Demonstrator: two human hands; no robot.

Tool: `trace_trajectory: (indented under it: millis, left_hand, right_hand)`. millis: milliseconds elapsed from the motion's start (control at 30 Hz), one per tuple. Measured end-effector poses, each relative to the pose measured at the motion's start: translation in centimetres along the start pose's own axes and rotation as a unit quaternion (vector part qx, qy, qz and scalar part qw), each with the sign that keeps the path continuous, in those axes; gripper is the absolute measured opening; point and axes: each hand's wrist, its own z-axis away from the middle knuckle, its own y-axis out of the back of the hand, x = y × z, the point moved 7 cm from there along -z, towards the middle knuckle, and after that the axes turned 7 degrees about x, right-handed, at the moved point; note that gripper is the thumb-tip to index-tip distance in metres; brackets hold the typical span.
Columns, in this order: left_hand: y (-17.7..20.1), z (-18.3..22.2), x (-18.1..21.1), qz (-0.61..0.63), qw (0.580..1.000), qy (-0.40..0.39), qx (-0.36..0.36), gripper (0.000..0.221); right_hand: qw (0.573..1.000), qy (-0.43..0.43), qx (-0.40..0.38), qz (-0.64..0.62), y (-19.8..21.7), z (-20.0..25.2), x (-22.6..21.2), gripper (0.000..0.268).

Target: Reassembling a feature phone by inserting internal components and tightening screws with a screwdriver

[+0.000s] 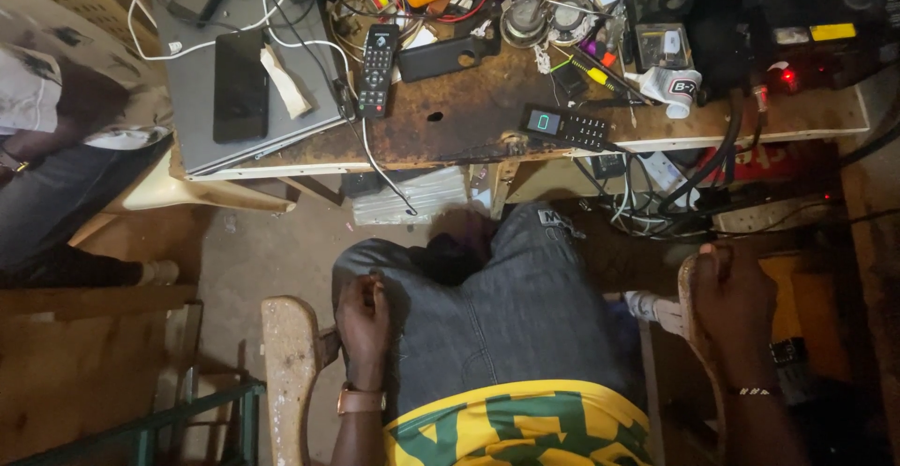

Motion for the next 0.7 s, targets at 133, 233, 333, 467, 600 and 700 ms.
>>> trace_trajectory:
  millis: [133,233,333,467,600,700]
  left_hand:
    - [-0.2,-0.1,-0.4,0.009,1.000,-0.025,0.010,0.016]
    - [-0.2,0.0,-0.3,0.013,1.000,-0.005,0.000,0.017]
    - [-0.2,0.0,-0.4,0.015,1.000,-0.006,0.000,0.020]
    - [-0.6,0.3,-1.3,-0.005,1.000,0.014,-0.007,0.020]
    - [-1.5,-0.4,2.4,0.091,0.996,-0.024,0.007,0.021]
    - [-4.5,-1.5,10.2,0.161,0.982,-0.048,-0.086,0.023]
  right_hand:
    - [0.998,0.045,0.003,0.038,-1.7,-1.3,3.4,0.032]
    - [0.999,0.042,0.007,0.021,-1.4,-1.0,3.1,0.028]
    - [0.999,0.043,0.010,-0.018,-1.0,-0.6,2.1,0.029]
    - [0.964,0.244,0.101,0.028,-0.8,-1.5,0.4,0.041]
    - [0.900,0.425,0.058,-0.075,-0.9,-2.7,-6.8,0.046]
    - [0.942,0.325,-0.074,-0.041,-4.4,-6.1,-9.5,0.056]
